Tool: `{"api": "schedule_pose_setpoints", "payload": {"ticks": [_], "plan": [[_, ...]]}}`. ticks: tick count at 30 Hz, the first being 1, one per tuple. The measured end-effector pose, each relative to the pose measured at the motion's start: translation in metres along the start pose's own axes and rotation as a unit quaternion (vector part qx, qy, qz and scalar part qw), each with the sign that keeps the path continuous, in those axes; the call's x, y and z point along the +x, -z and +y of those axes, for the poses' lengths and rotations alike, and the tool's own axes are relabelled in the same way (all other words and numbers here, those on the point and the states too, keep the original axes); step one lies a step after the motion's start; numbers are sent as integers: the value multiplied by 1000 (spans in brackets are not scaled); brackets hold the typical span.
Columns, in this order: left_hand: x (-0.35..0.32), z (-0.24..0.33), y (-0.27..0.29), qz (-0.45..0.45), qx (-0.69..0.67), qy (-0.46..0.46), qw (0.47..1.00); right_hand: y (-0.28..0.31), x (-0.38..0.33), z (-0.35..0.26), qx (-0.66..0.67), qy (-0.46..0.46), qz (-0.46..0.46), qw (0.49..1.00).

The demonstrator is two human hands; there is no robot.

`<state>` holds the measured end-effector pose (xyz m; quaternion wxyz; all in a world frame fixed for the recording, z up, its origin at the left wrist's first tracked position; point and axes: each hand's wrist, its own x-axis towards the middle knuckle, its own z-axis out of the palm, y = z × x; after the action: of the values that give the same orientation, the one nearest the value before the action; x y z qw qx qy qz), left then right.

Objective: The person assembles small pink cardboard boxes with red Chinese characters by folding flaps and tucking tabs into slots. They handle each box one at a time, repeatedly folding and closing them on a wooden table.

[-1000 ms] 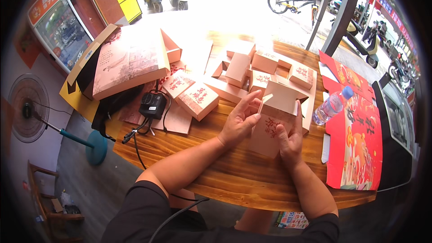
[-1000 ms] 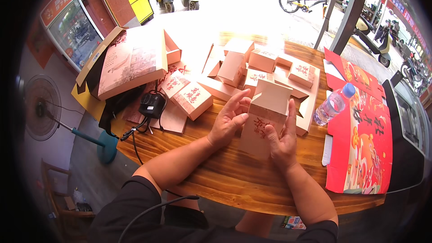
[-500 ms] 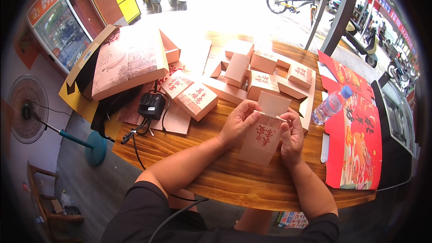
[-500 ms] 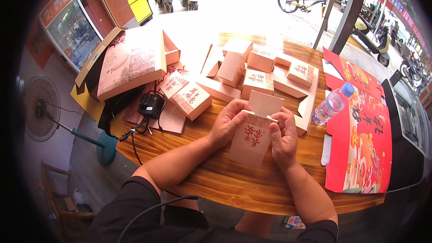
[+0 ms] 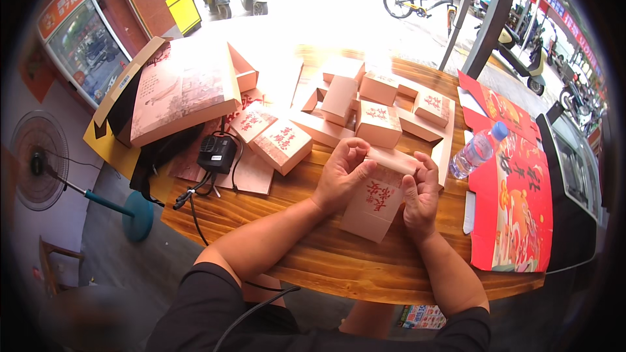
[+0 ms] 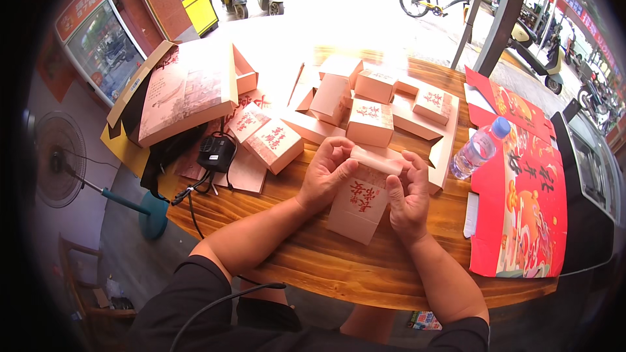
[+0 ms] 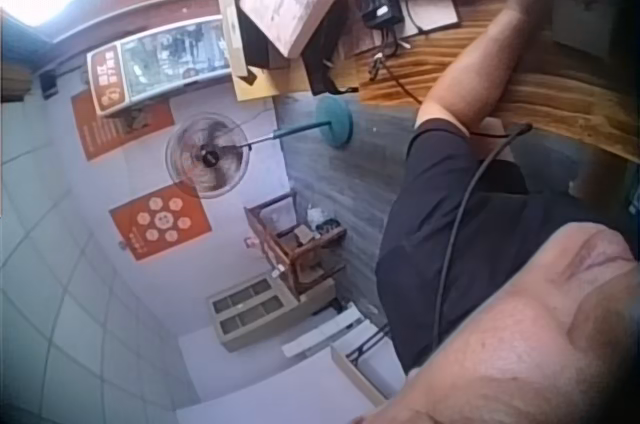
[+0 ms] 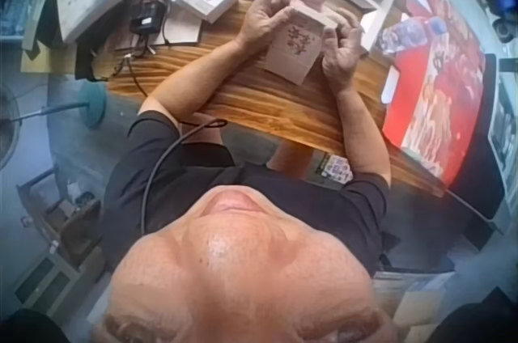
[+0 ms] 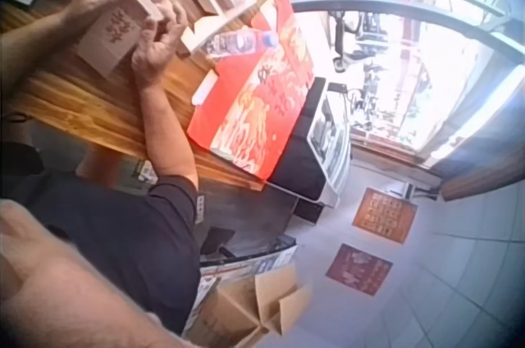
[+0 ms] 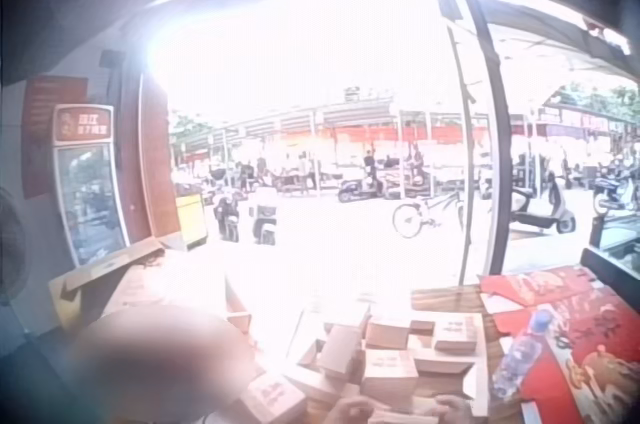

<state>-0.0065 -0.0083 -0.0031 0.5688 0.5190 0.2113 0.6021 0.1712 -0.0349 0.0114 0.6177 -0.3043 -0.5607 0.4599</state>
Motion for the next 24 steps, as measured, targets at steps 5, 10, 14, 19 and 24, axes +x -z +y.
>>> {"api": "schedule_pose_setpoints", "payload": {"ticks": [5, 10, 14, 19, 24], "plan": [[0, 3, 1, -18, -9, 28, 999, 12, -2, 4, -31, -13, -46, 998], [-1, 1, 1, -22, -15, 43, 999, 12, 1, 6, -48, 7, -45, 998], [-1, 3, 0, -40, -14, 18, 999, 12, 0, 7, -35, 4, -34, 999], [-4, 0, 3, -68, 5, 2, 998, 14, -1, 3, -1, -9, -24, 1000], [-5, 1, 4, -86, 20, 17, 996, 14, -1, 3, 21, -9, -6, 1000]]}}
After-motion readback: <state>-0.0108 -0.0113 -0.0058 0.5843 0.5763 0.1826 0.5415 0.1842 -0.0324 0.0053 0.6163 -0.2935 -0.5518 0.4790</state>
